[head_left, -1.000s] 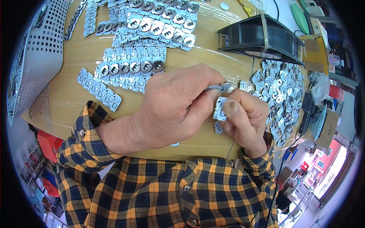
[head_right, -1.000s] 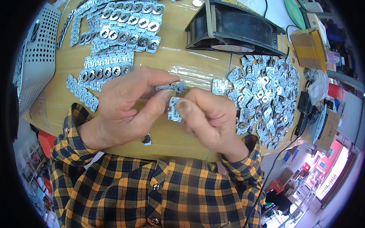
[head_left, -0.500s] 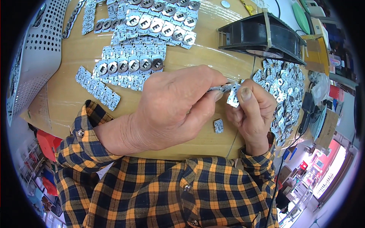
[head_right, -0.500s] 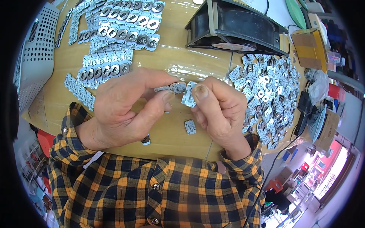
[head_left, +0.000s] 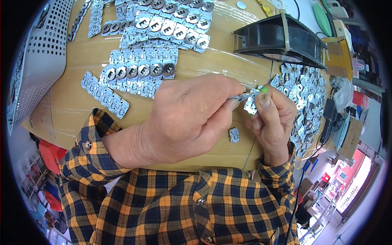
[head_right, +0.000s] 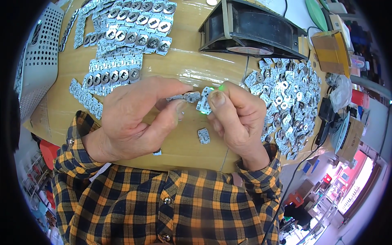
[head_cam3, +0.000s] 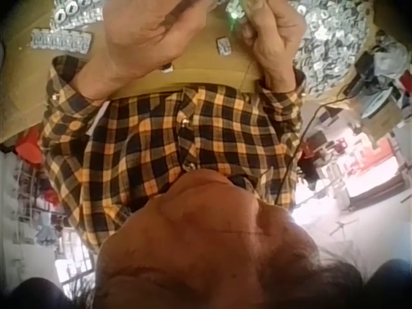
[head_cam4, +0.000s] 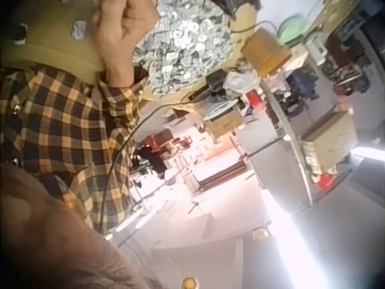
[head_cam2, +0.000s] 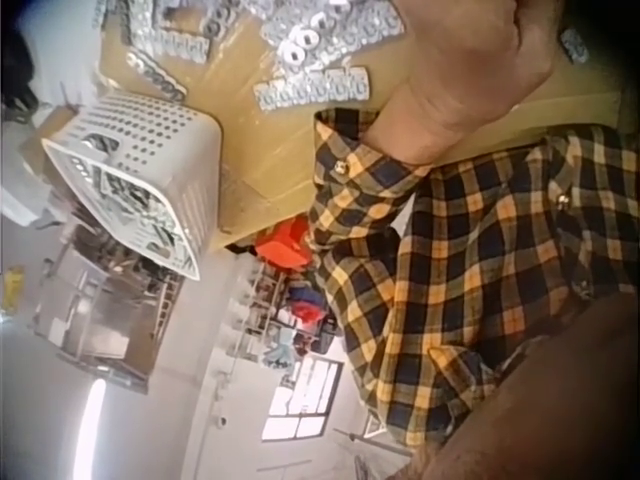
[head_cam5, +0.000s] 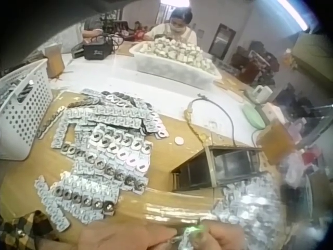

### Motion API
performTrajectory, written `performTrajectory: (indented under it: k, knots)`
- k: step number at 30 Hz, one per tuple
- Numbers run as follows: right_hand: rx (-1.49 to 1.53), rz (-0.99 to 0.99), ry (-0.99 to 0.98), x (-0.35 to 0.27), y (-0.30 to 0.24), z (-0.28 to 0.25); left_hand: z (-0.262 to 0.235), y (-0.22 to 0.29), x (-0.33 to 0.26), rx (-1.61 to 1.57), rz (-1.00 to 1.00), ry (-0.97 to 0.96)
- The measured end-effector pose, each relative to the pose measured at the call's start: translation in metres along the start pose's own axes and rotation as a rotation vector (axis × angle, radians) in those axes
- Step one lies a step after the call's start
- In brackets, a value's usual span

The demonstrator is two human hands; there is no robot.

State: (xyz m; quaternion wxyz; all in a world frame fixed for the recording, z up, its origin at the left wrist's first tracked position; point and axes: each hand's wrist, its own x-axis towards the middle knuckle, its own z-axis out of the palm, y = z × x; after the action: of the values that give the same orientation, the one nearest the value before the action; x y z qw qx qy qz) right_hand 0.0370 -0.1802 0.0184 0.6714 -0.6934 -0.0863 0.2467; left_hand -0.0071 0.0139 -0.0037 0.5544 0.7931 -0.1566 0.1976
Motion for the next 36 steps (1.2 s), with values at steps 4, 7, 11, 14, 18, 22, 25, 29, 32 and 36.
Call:
performTrajectory:
  k: [4,7,11,14,18,22,25,29,32,36]
  knots:
    - [0.021,0.010,0.013,0.000,-0.001,0.002,-0.002,0.001,0.001,-0.012,-0.023,0.003]
    - [0.029,0.021,0.029,-0.002,-0.002,0.003,-0.001,0.000,0.003,-0.025,0.003,0.007]
    - [-0.019,0.008,0.053,0.000,0.001,0.001,-0.003,0.001,0.003,-0.069,0.029,-0.077]
    - [-0.118,-0.013,0.028,0.004,-0.002,-0.005,-0.006,0.002,0.001,-0.125,-0.019,-0.139]
    - [-0.622,-0.258,-0.284,0.013,-0.012,-0.023,-0.004,-0.006,0.001,-0.273,-0.261,-0.113]
    - [-0.559,-0.247,-0.110,0.006,-0.009,-0.019,-0.004,0.001,0.004,-0.596,-0.564,-0.127]
    - [-0.474,-0.187,-0.105,0.004,-0.011,-0.014,-0.009,0.009,0.008,-0.642,-0.727,-0.174]
    - [-0.428,-0.197,-0.123,0.003,-0.011,-0.010,-0.012,0.011,0.011,-0.662,-0.753,-0.207]
    - [-0.411,-0.223,-0.107,0.003,-0.007,-0.012,-0.013,0.011,0.011,-0.620,-0.775,-0.223]
    - [-0.410,-0.235,-0.121,0.004,-0.008,-0.010,-0.011,0.009,0.008,-0.586,-0.698,-0.217]
